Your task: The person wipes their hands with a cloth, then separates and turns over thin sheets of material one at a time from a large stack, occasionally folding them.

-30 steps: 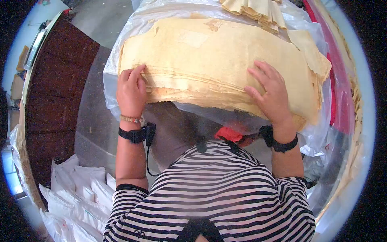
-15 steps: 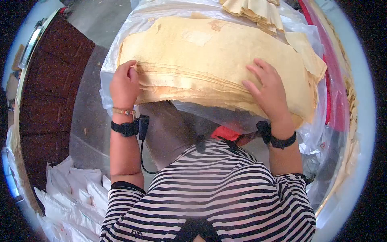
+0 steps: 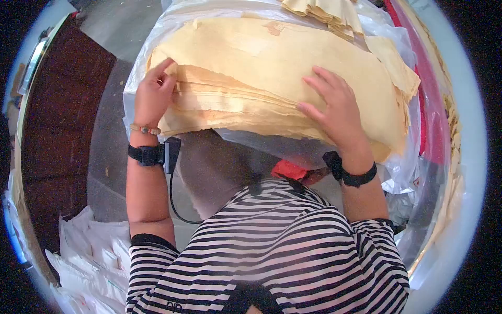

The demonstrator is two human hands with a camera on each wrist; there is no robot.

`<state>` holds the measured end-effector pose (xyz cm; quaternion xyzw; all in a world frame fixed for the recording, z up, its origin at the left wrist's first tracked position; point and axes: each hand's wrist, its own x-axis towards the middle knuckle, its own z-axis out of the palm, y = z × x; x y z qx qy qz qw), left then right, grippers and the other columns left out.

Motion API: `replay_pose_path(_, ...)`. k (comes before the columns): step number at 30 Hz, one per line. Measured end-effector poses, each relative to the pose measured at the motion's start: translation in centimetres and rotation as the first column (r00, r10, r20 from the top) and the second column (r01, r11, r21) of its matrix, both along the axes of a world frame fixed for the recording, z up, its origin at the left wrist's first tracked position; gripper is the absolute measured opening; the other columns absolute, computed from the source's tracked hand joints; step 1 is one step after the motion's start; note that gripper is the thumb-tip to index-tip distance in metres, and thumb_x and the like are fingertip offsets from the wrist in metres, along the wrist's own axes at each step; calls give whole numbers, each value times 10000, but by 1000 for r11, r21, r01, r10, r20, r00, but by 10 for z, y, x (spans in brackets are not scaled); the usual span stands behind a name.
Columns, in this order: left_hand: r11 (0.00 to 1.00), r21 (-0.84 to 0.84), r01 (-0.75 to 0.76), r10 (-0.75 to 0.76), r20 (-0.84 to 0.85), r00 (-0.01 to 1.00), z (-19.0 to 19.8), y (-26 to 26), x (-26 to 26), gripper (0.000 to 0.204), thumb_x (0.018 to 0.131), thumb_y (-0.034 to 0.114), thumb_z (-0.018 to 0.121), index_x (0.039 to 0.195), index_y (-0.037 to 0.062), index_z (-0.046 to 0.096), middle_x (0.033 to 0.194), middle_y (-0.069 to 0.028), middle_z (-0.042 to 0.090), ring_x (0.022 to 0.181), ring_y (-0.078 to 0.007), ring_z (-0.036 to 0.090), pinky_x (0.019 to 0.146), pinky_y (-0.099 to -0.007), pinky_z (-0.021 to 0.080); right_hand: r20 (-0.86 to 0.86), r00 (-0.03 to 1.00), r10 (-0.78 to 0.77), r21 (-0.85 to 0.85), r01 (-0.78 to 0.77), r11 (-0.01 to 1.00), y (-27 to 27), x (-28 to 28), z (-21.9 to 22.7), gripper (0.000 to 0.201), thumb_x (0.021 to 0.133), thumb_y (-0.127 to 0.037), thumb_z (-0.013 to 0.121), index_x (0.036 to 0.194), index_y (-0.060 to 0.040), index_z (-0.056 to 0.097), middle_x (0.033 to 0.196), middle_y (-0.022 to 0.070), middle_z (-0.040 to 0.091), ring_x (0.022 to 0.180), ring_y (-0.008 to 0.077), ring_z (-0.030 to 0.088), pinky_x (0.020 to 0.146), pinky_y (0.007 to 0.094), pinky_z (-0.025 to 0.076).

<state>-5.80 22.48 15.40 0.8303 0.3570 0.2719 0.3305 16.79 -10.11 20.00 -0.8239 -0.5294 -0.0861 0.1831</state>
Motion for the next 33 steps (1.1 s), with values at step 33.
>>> replay_pose_path(33,803,256,538,-388,-462,798,21,48,108,473,1019,422,511,1342,107,651,1285,-173,693,1189,-354,652,1031,-434,514,-117,985,-130,208,152,966,176,3,40,314,970,-283,568,964,-32,756,906,236,723,890,423,706,814,511,559)
